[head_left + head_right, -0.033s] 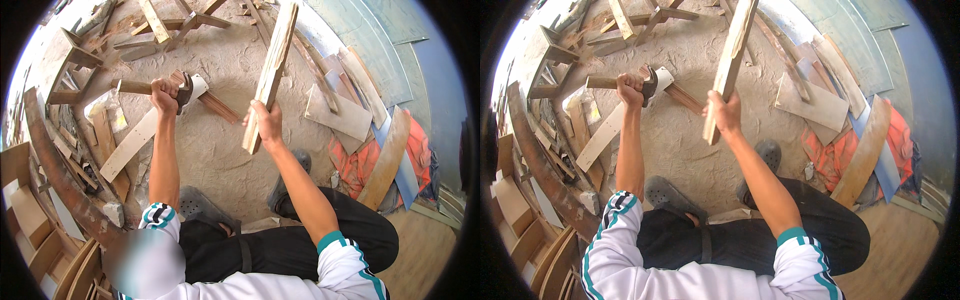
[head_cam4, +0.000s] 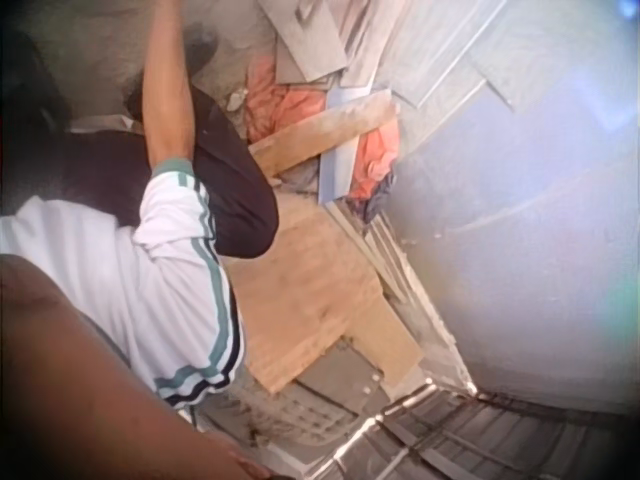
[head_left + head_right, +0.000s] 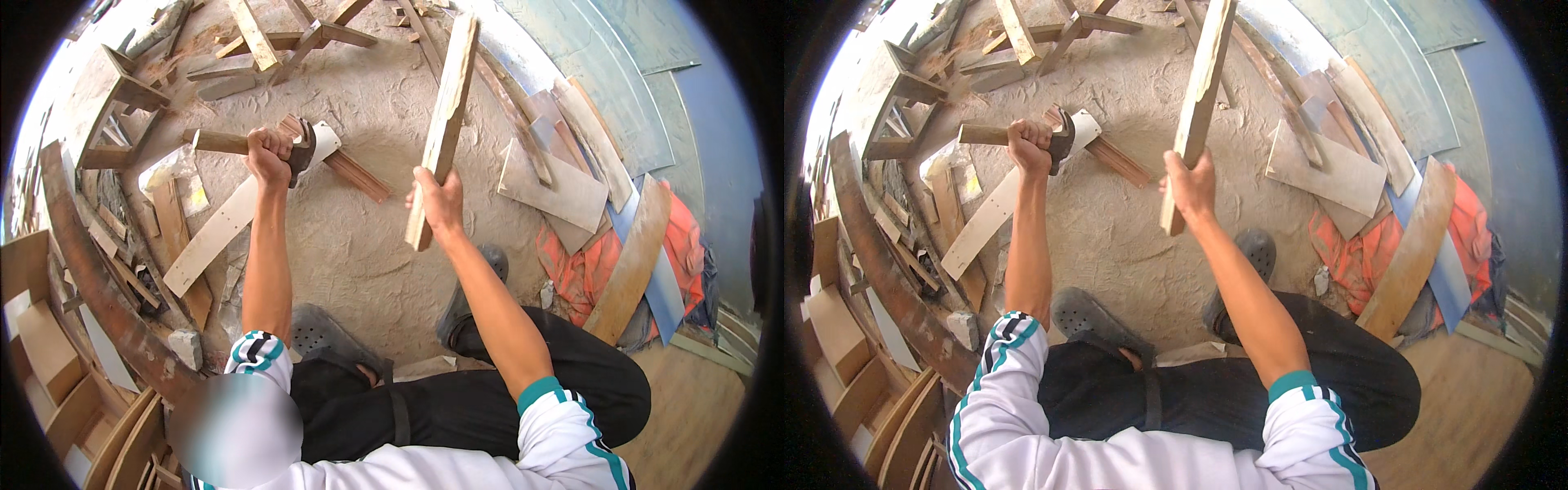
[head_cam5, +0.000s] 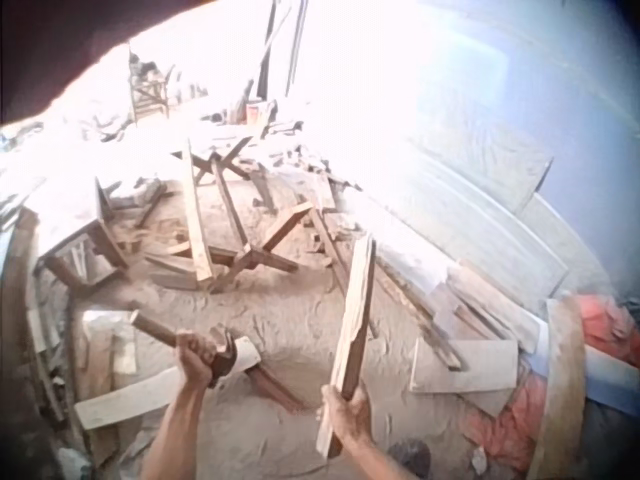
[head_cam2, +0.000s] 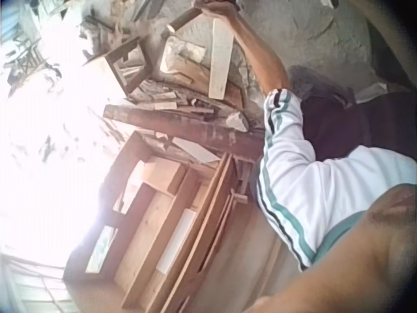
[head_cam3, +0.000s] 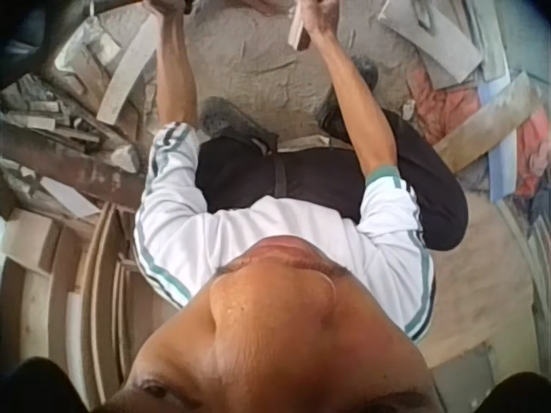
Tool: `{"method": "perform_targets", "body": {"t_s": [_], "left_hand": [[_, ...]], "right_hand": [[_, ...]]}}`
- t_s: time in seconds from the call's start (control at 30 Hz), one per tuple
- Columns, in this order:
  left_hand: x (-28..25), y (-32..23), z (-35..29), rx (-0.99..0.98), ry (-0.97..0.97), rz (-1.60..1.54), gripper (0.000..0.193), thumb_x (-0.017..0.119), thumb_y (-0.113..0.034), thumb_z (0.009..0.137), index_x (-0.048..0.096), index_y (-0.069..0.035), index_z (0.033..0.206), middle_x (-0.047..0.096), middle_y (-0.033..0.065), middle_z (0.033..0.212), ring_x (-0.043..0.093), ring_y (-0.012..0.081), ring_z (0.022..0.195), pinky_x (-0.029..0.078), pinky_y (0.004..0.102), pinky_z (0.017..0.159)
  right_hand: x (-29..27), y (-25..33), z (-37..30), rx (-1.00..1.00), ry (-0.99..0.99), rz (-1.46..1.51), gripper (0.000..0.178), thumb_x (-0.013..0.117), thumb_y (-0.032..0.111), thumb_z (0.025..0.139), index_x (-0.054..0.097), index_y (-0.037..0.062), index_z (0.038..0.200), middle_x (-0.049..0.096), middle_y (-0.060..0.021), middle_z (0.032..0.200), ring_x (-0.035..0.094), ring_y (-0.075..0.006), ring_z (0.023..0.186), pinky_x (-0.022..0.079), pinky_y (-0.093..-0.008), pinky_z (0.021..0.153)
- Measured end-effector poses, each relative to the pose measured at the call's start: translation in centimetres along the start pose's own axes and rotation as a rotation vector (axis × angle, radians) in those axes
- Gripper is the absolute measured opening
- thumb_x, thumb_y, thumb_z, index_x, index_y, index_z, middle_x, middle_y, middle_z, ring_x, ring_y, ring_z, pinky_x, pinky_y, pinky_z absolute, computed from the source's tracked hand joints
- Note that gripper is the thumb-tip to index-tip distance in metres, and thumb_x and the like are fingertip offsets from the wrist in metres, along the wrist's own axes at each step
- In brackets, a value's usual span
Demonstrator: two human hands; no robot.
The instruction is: The person selects a piece of wood from a pile, places it on a wooden stand, and uses a hammer to drive nails into it. They repeat this process with several other pieces of wood, hammering nails into each one.
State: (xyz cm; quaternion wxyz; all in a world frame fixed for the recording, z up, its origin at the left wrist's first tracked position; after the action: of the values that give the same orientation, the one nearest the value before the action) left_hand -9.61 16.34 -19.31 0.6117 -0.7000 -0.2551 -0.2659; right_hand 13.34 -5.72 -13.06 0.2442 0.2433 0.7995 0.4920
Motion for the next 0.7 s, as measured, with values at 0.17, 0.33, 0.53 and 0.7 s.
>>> {"method": "perform_targets", "body": {"t_s": [0.17, 0.33, 0.53, 0.7], "left_hand": [[-2.7, -2.8, -0.9, -0.070, -0.131, -0.055, 0.034, 0.053, -0.023, 0.085, 0.030, -0.017, 0.061, 0.026, -0.0029, 0.053, 0.025, 0.0123, 0.047, 0.030, 0.0317, 0.051], [-4.3, -8.0, -1.8, -0.124, -0.397, 0.061, 0.036, 0.058, -0.024, 0.084, 0.030, -0.018, 0.062, 0.026, -0.0036, 0.053, 0.029, 0.0131, 0.045, 0.032, 0.0327, 0.048], [-6.2, -14.4, 4.0, -0.201, -0.564, 0.452, 0.024, 0.060, -0.024, 0.084, 0.049, -0.008, 0.069, 0.040, 0.0018, 0.054, 0.044, 0.0179, 0.044, 0.040, 0.0373, 0.045], [-7.4, -18.0, 3.9, -0.284, -0.680, 1.012, 0.036, 0.059, -0.032, 0.082, 0.063, 0.004, 0.079, 0.059, 0.0109, 0.064, 0.058, 0.0244, 0.052, 0.047, 0.0395, 0.050]], "right_hand": [[-3.6, -3.9, 1.4, 0.060, -0.074, -0.869, 0.073, 0.063, 0.049, 0.086, 0.041, -0.0041, 0.132, 0.066, -0.0290, 0.107, 0.066, -0.0421, 0.099, 0.051, -0.0493, 0.087], [-4.6, -4.8, 3.4, -0.066, -0.122, -1.073, 0.077, 0.067, 0.050, 0.086, 0.038, 0.0030, 0.140, 0.058, -0.0277, 0.123, 0.059, -0.0416, 0.112, 0.048, -0.0518, 0.090], [2.3, 0.0, 6.4, -0.785, -0.166, -1.226, 0.051, 0.066, 0.034, 0.089, 0.051, 0.0071, 0.130, 0.058, -0.0220, 0.118, 0.054, -0.0386, 0.114, 0.042, -0.0488, 0.097], [17.0, 3.8, 5.8, -1.019, 0.227, -1.084, 0.017, 0.060, 0.022, 0.089, 0.071, 0.0100, 0.095, 0.068, -0.0124, 0.098, 0.062, -0.0320, 0.098, 0.049, -0.0456, 0.088]]}}
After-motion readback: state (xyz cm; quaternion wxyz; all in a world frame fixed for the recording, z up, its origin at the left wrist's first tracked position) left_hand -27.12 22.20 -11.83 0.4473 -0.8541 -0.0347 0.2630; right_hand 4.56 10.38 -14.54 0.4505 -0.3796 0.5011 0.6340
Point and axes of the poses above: each hand's wrist, its own z-axis towards the middle knuckle, its own x-axis out of the palm, y = z × x, the point moved 5 cm from there along z, towards the middle knuckle
